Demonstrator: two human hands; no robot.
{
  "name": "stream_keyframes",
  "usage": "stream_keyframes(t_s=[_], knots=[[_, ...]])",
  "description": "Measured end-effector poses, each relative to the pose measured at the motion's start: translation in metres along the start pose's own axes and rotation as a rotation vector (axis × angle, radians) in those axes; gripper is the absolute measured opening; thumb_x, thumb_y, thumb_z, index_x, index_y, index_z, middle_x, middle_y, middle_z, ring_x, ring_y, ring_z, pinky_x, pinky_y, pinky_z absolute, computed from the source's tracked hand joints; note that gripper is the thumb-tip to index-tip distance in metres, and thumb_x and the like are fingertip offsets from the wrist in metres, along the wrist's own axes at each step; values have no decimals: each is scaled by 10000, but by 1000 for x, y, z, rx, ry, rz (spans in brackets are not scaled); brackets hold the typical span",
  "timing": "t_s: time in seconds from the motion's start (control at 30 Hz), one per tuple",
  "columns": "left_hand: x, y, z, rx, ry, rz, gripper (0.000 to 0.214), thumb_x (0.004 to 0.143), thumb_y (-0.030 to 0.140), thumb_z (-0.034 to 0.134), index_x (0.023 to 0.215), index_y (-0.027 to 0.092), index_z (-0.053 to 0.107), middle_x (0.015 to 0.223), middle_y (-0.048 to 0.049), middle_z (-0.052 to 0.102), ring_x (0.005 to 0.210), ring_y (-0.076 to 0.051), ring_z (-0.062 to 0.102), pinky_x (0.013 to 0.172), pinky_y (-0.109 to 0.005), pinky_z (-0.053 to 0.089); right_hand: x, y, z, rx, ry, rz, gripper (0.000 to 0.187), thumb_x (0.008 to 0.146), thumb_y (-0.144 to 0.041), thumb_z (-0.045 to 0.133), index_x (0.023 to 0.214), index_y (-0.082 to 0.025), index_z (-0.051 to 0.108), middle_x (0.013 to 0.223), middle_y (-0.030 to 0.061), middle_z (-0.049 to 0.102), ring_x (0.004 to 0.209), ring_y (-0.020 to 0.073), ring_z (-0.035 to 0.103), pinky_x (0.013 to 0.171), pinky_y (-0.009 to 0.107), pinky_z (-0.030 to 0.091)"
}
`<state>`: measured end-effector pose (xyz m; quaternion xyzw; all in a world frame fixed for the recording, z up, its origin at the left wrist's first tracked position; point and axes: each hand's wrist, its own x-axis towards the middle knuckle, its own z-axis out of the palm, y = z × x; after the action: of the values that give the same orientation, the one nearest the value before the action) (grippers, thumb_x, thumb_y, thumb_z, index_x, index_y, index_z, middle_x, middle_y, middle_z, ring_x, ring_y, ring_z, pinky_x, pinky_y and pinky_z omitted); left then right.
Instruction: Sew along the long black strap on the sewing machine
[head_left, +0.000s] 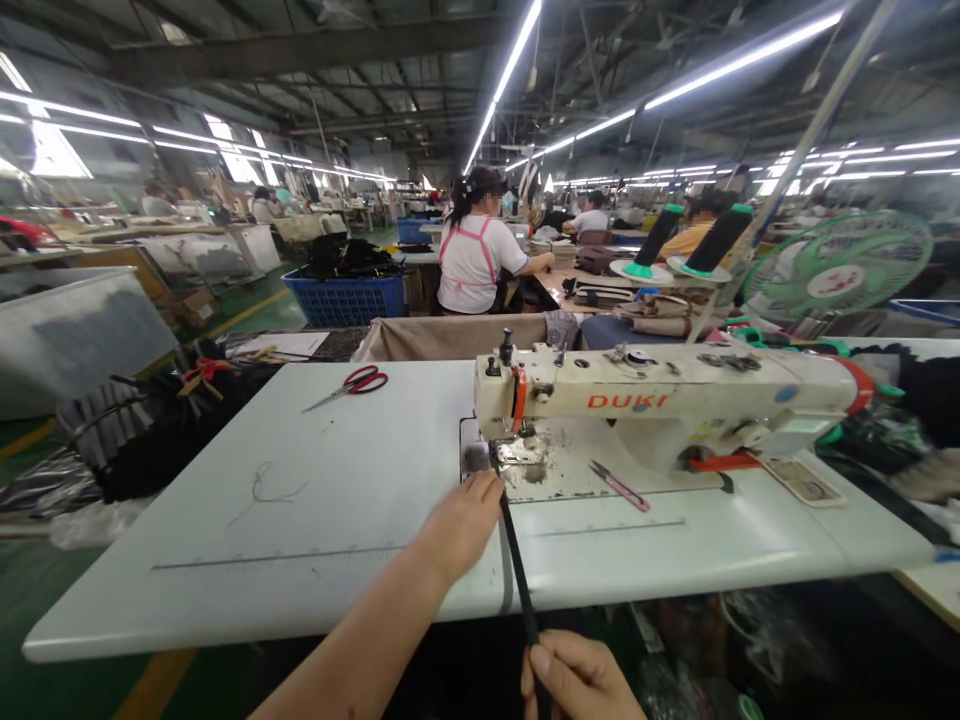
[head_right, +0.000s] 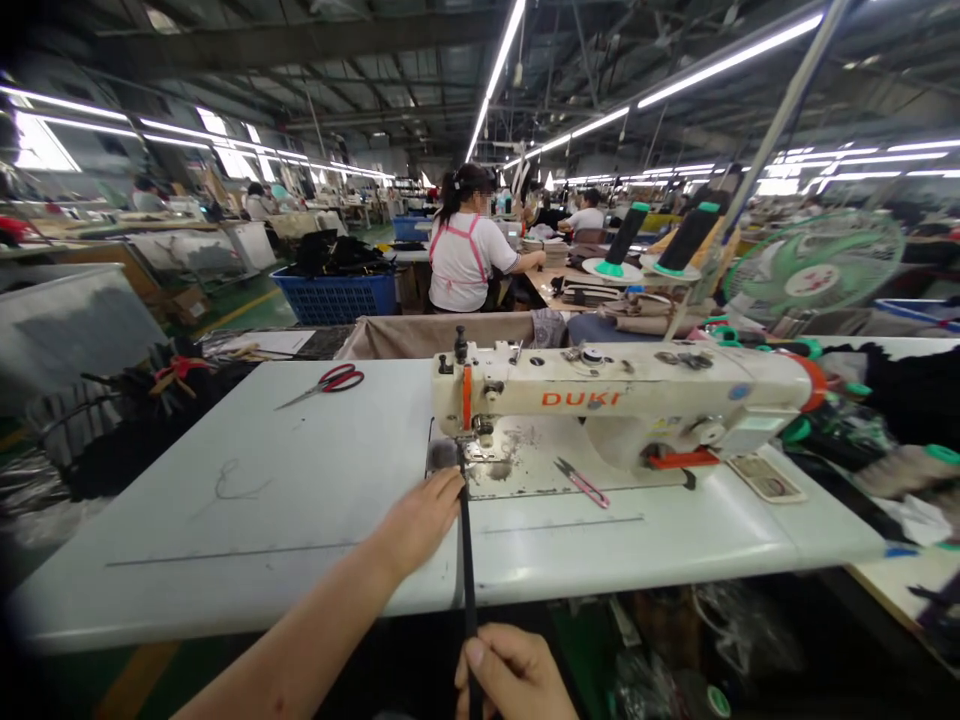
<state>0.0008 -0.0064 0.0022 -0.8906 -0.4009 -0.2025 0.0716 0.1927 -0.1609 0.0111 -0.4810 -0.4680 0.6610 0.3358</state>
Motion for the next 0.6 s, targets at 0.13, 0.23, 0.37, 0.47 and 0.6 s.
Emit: stream_keyframes(t_s=[0.13,0.23,0.37,0.47,0.6], knots=[[2,2,-1,19,21,-18,283,1028,159,471,1288,144,583,1361,-151,668,1311,-257,630,1165,-429,497,5,8,-1,1,-5,20,682,822,-837,643,716,-165,699,563,26,665,505,123,527,551,241,347],[2,1,2,39,8,-15,292,1031,169,479,1303,123,576,1372,-155,662,1326,-263,619,1168,-425,494,8,17,-2,-20,-17,22,726,791,-885,617,710,-167,690,541,27,647,499,130,526,534,245,344],[-1,-3,8,64,7,14,270,1032,141,468,1269,123,597,1334,-150,680,1292,-259,640,1170,-444,491,6,14,-3,5,-55,13,692,809,-850,639,749,-164,714,574,23,645,527,130,524,568,253,374],[-3,-5,10,62,13,25,271,1035,133,456,1267,142,595,1329,-137,681,1277,-250,648,1157,-441,502,3,1,-3,-12,-75,-62,596,862,-759,670,778,-174,743,666,28,657,621,152,559,655,280,435],[-4,-5,7,29,-18,37,240,1037,139,462,1236,153,595,1307,-122,677,1293,-247,635,1135,-409,518,3,-13,-2,-138,-45,-230,508,860,-669,736,687,-191,733,783,42,648,770,201,599,777,323,479]])
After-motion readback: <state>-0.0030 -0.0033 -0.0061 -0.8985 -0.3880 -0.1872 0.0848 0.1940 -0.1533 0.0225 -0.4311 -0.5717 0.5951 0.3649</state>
